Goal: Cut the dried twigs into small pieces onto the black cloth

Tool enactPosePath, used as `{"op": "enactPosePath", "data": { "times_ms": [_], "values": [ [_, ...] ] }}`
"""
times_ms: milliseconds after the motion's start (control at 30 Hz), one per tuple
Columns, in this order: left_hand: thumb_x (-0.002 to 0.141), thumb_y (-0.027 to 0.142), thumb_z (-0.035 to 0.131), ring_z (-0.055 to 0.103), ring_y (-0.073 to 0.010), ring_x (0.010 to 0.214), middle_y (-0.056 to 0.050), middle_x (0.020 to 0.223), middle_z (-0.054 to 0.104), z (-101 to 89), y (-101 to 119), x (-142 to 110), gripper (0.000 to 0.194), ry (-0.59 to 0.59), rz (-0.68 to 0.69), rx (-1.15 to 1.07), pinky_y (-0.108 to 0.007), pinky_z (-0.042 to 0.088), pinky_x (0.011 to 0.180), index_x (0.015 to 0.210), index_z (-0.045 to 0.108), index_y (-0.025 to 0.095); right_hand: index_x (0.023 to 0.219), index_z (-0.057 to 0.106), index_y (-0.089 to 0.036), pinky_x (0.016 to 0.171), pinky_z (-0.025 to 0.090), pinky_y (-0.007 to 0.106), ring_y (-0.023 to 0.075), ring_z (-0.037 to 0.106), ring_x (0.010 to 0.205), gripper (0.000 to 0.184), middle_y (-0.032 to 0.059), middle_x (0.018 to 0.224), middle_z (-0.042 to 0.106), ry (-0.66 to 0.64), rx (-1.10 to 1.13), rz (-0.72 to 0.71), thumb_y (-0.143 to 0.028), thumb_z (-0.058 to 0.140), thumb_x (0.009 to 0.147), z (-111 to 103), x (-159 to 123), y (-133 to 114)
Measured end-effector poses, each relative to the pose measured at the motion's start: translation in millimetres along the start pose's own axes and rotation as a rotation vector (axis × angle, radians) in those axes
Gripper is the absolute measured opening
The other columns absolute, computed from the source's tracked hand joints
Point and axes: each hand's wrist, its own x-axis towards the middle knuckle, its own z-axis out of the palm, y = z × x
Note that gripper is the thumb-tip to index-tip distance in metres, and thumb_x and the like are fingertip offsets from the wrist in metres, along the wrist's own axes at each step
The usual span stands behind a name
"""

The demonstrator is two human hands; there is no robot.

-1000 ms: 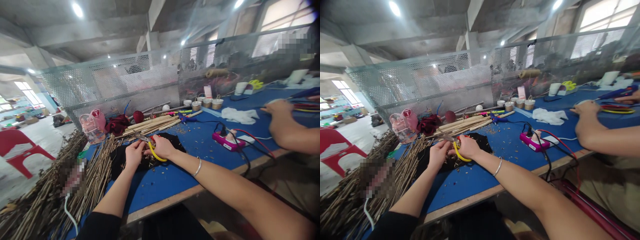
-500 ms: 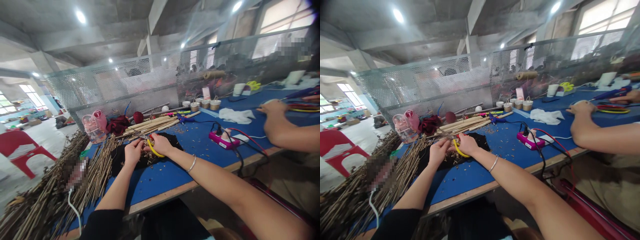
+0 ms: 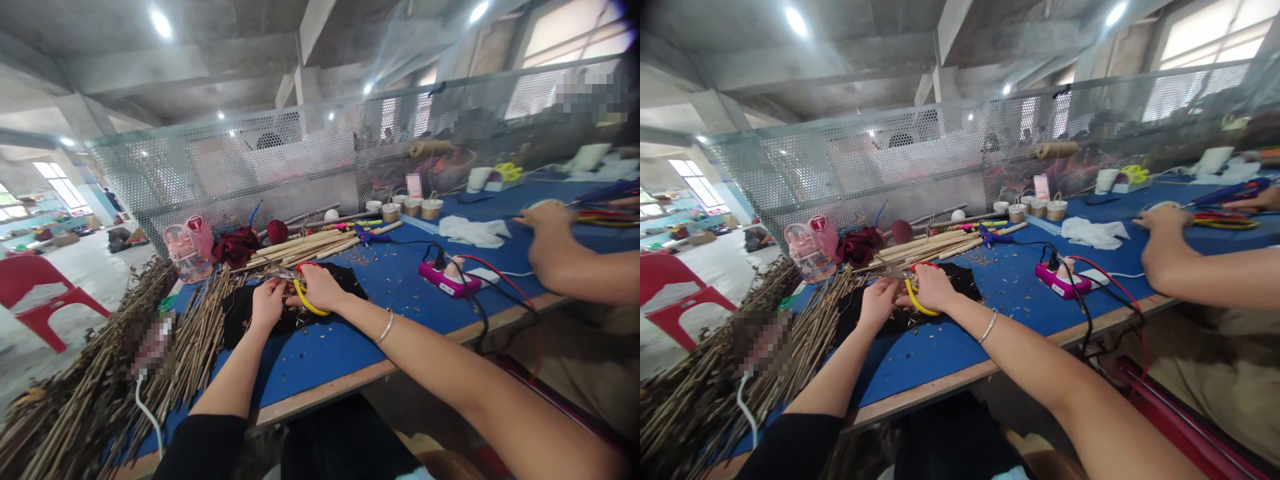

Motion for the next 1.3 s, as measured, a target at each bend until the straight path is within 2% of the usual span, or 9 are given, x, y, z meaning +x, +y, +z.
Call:
{"op": "enactPosePath", "data": {
  "times_ms": [133,267,500,567,733,933,1033,1167,1300],
  "values": [
    [0.078,0.032,0.048,0.058,-0.0159,0.065,-0.004,0.069,0.067,-0.2,-3.9,0.6,0.028,0.049,0.031,0.072,-0.024,0.041,0.064,0.067,0.068,0.016,0.096,0.045,-0.017,0.069,0.041,0.031,0.0248,0.060,0.085,0.065,0.0101,0.091,0.062,-0.061,0.023,0.039,-0.071,0.055,0.062,0.9,-0.2,0.2],
    [0.078,0.032,0.049,0.057,-0.0158,0.064,-0.004,0.069,0.067,-1.2,-3.4,0.4,0.026,0.088,0.017,0.136,-0.024,0.039,0.063,0.072,0.068,0.016,0.098,0.045,-0.018,0.067,0.041,0.031,0.0269,0.062,0.081,0.066,0.0089,0.083,0.064,-0.127,-0.004,0.128,-0.072,0.055,0.061,3.2,-0.4,0.1],
    [0.079,0.029,0.046,0.057,-0.0153,0.061,-0.003,0.066,0.066,-0.5,-1.7,-1.1,0.024,0.067,0.016,0.137,-0.023,0.039,0.061,0.073,0.067,0.017,0.095,0.047,-0.019,0.065,0.042,0.030,0.0268,0.063,0.081,0.064,0.0090,0.084,0.065,-0.148,0.022,0.154,-0.071,0.057,0.060,4.7,-1.2,-0.7],
    [0.080,0.029,0.045,0.057,-0.0155,0.062,-0.004,0.067,0.066,0.7,-0.1,1.2,0.025,0.098,0.035,0.141,-0.024,0.039,0.062,0.075,0.066,0.017,0.097,0.047,-0.019,0.066,0.042,0.030,0.0265,0.063,0.081,0.063,0.0088,0.085,0.064,-0.130,0.029,0.160,-0.069,0.058,0.061,2.8,1.9,-3.0],
    [0.082,0.029,0.044,0.057,-0.0173,0.069,-0.006,0.072,0.066,4.4,8.5,9.4,0.026,0.205,0.081,0.180,-0.026,0.039,0.068,0.073,0.065,0.017,0.100,0.046,-0.016,0.075,0.040,0.031,0.0249,0.058,0.093,0.061,0.0113,0.097,0.060,-0.045,0.100,0.058,-0.062,0.062,0.063,-6.1,14.8,-4.4],
    [0.083,0.030,0.041,0.055,-0.0163,0.065,-0.005,0.067,0.062,5.3,7.8,-0.4,0.030,0.134,0.174,0.259,-0.025,0.039,0.066,0.065,0.062,0.017,0.097,0.046,-0.016,0.074,0.040,0.032,0.0249,0.058,0.090,0.063,0.0109,0.095,0.059,-0.029,0.119,-0.005,-0.063,0.063,0.059,-6.4,4.7,3.8],
    [0.083,0.030,0.042,0.056,-0.0165,0.068,-0.005,0.069,0.063,6.2,4.9,-6.0,0.029,0.129,0.199,0.248,-0.025,0.039,0.069,0.068,0.063,0.017,0.097,0.046,-0.016,0.068,0.041,0.031,0.0245,0.060,0.083,0.061,0.0096,0.090,0.062,-0.057,0.124,0.047,-0.065,0.059,0.063,-5.9,-6.2,0.7],
    [0.082,0.029,0.043,0.055,-0.0154,0.066,-0.005,0.069,0.063,8.9,4.7,-9.7,0.026,0.168,0.129,0.217,-0.024,0.038,0.065,0.078,0.065,0.016,0.100,0.046,-0.018,0.067,0.040,0.030,0.0260,0.062,0.084,0.065,0.0097,0.088,0.064,-0.092,0.077,0.156,-0.069,0.057,0.062,-6.1,-12.9,-8.9],
    [0.083,0.027,0.041,0.054,-0.0135,0.061,-0.003,0.065,0.062,8.4,1.0,-11.0,0.027,0.136,0.064,0.203,-0.022,0.039,0.061,0.083,0.065,0.014,0.099,0.048,-0.018,0.068,0.041,0.029,0.0263,0.062,0.086,0.069,0.0097,0.087,0.065,-0.102,0.045,0.235,-0.073,0.056,0.058,-1.9,-14.2,-12.7]
  ]
}}
